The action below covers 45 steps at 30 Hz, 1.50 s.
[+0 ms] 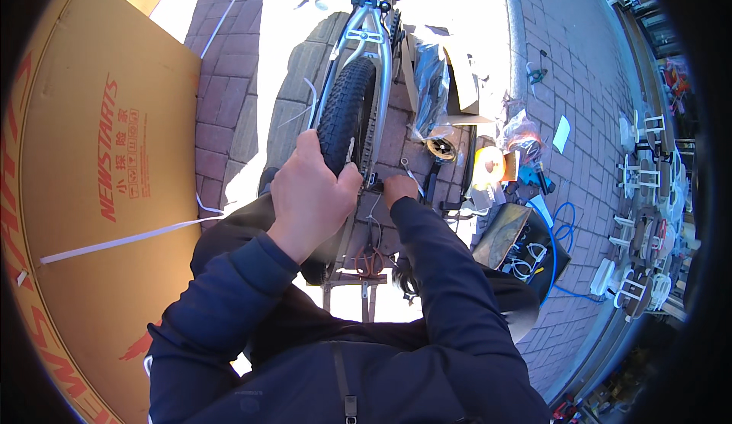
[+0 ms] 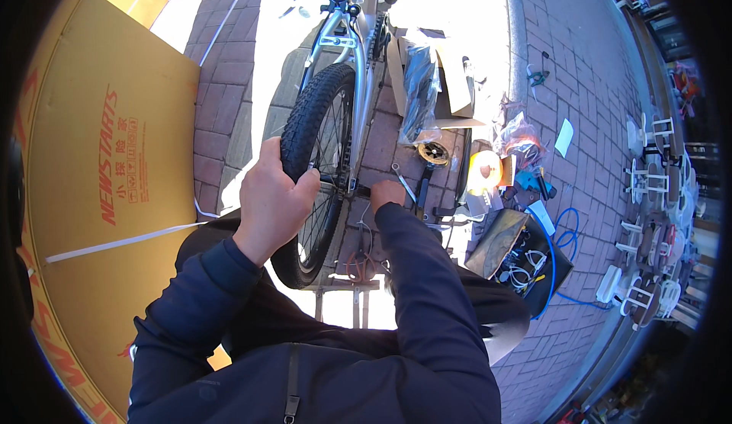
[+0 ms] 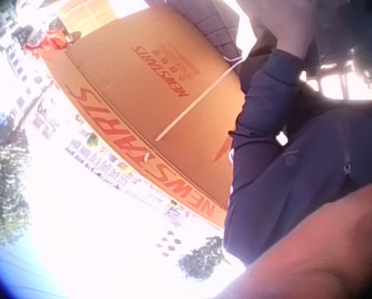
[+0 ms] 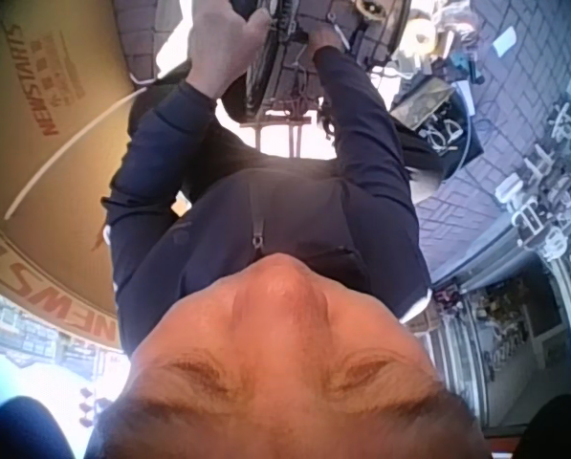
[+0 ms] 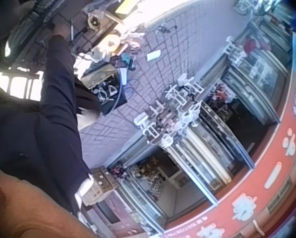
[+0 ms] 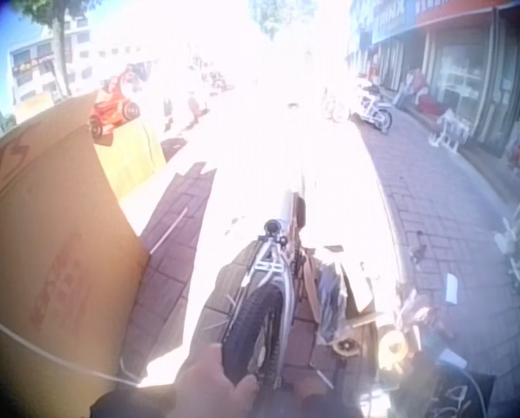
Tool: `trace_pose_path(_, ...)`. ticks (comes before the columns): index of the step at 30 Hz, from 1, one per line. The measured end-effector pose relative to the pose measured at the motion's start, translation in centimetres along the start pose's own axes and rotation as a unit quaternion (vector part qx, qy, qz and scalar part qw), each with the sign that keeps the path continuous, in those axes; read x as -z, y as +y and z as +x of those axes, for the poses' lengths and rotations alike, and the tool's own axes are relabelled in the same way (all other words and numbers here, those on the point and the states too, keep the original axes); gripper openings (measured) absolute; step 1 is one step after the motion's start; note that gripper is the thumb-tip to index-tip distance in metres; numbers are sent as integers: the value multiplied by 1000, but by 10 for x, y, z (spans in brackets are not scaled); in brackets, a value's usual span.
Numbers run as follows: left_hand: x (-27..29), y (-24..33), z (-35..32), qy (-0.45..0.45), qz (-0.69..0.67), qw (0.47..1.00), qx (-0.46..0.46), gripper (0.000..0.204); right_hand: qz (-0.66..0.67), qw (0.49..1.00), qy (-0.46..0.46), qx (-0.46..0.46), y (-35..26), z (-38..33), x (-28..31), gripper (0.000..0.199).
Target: The person assembles a bicycle outdoors, attaching the rear wheel, installing the chain, and fitting the seat post. They use a wrench to tighten bolts and adjust components, then place the assembled seat onto the frame.
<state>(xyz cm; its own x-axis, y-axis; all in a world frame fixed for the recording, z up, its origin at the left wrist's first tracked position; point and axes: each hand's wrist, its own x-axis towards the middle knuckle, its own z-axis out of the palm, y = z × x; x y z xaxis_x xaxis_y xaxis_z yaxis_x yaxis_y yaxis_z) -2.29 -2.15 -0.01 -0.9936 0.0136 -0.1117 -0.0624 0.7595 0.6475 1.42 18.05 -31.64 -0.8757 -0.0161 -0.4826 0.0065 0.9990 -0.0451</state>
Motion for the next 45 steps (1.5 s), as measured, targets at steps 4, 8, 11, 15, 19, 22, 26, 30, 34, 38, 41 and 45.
trace_pose_path(4, -8, 4, -7, -13, -53, 998, -18, 51, 25, 999, 18, -12, 3, -3, -12, 20)
trace_pose_path(8, -13, 7, -10, 12, -41, 998, -50, 52, 82, 994, 60, 39, 19, -14, -15, 17)
trace_pose_path(11, -13, 7, -7, -2, -36, 999, -40, 52, 329, 944, 4, -21, 29, -17, 2, 14)
trace_pose_path(15, -13, 7, -4, -11, -26, 999, -26, 51, 787, 597, -30, -150, 25, -35, 40, 10)
trace_pose_path(19, -13, 6, -3, -3, -30, 999, -28, 42, 807, 575, -10, -134, 7, -47, 73, 12)
trace_pose_path(22, -12, 5, -2, 1, -33, 999, -24, 40, 783, 608, -17, -125, -2, -49, 81, 14)
trace_pose_path(26, -9, 7, 0, -14, -37, 999, -7, 39, 778, 611, -19, -144, -10, -48, 78, 16)
trace_pose_path(30, -6, 8, -1, -24, -32, 999, 7, 38, 821, 555, -7, -135, -15, -54, 77, 18)
trace_pose_path(34, -6, 8, -1, -37, -27, 999, 15, 39, 816, 563, -18, -128, -11, -62, 83, 24)
trace_pose_path(38, -5, 9, -2, -18, -25, 1000, 4, 42, 808, 580, -23, -105, -7, -61, 85, 25)
trace_pose_path(41, -5, 9, -3, -20, -30, 999, 5, 41, 808, 582, -29, -90, -6, -57, 78, 23)
trace_pose_path(45, -6, 9, -2, -27, -33, 999, 8, 40, 794, 598, -27, -110, -1, -52, 67, 22)
